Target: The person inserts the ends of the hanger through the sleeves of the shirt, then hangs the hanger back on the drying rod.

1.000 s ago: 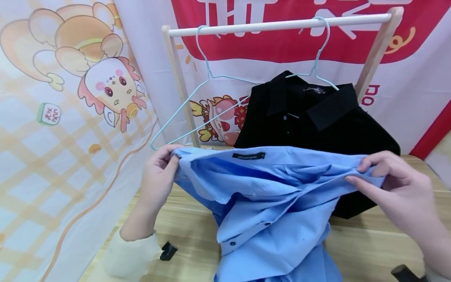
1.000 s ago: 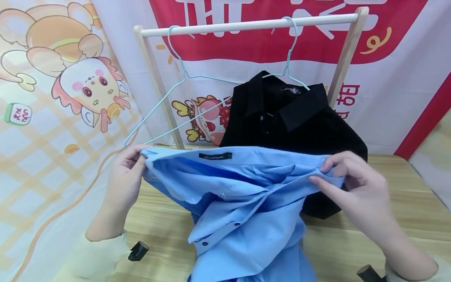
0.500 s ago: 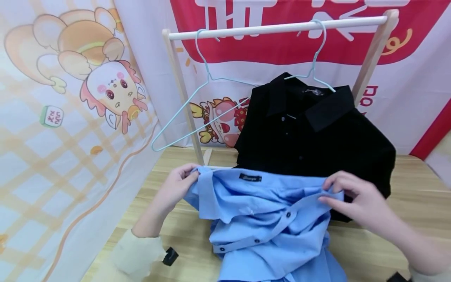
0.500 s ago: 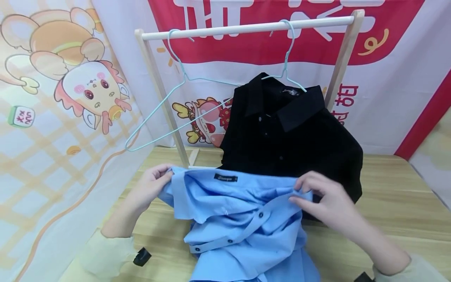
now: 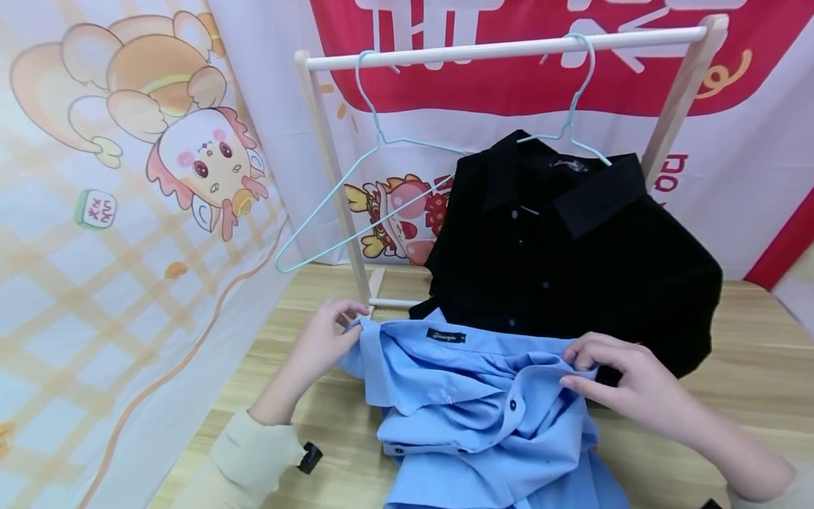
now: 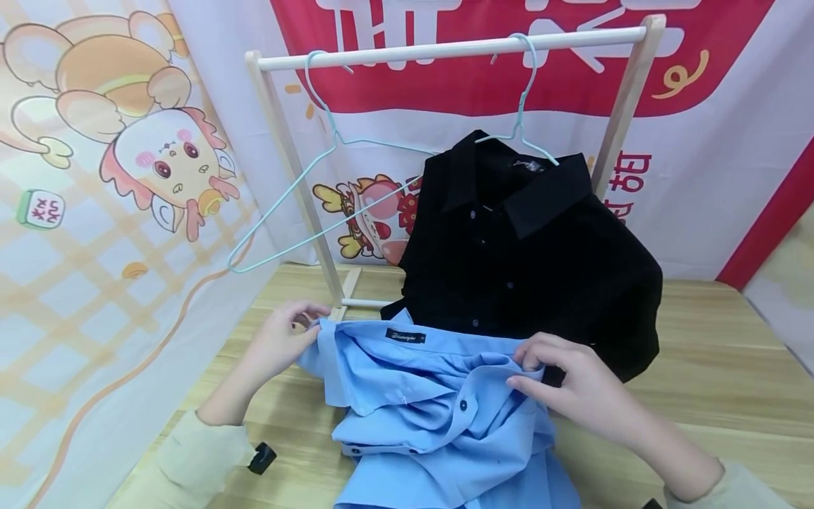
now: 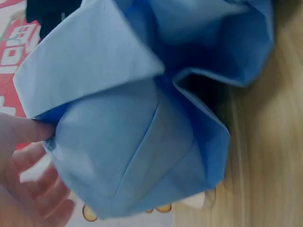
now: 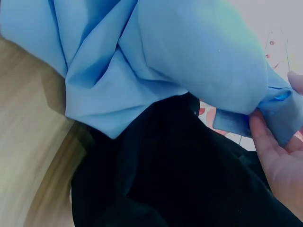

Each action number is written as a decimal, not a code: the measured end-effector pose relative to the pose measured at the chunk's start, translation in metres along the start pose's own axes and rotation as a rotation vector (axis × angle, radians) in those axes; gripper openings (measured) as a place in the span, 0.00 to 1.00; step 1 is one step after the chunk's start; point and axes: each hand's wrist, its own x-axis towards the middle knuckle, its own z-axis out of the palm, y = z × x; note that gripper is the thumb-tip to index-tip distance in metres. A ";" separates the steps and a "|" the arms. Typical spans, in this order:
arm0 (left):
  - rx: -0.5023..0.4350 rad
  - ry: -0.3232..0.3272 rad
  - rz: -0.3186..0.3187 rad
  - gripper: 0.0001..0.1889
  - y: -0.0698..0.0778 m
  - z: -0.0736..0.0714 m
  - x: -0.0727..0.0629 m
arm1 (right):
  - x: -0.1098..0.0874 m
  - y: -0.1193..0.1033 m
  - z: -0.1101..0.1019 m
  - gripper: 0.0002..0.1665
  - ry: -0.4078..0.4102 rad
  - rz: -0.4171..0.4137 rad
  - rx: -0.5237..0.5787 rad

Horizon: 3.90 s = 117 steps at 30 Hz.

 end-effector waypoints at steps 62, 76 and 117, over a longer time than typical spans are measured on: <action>0.533 0.238 0.643 0.24 0.032 -0.032 -0.032 | 0.055 -0.046 -0.036 0.25 0.061 -0.106 -0.516; 0.417 0.526 1.067 0.24 0.081 -0.064 -0.038 | 0.056 -0.052 -0.077 0.19 0.650 -0.401 -0.556; 0.241 0.099 0.299 0.44 0.029 -0.004 -0.020 | 0.011 -0.024 -0.018 0.20 0.125 -0.072 -0.294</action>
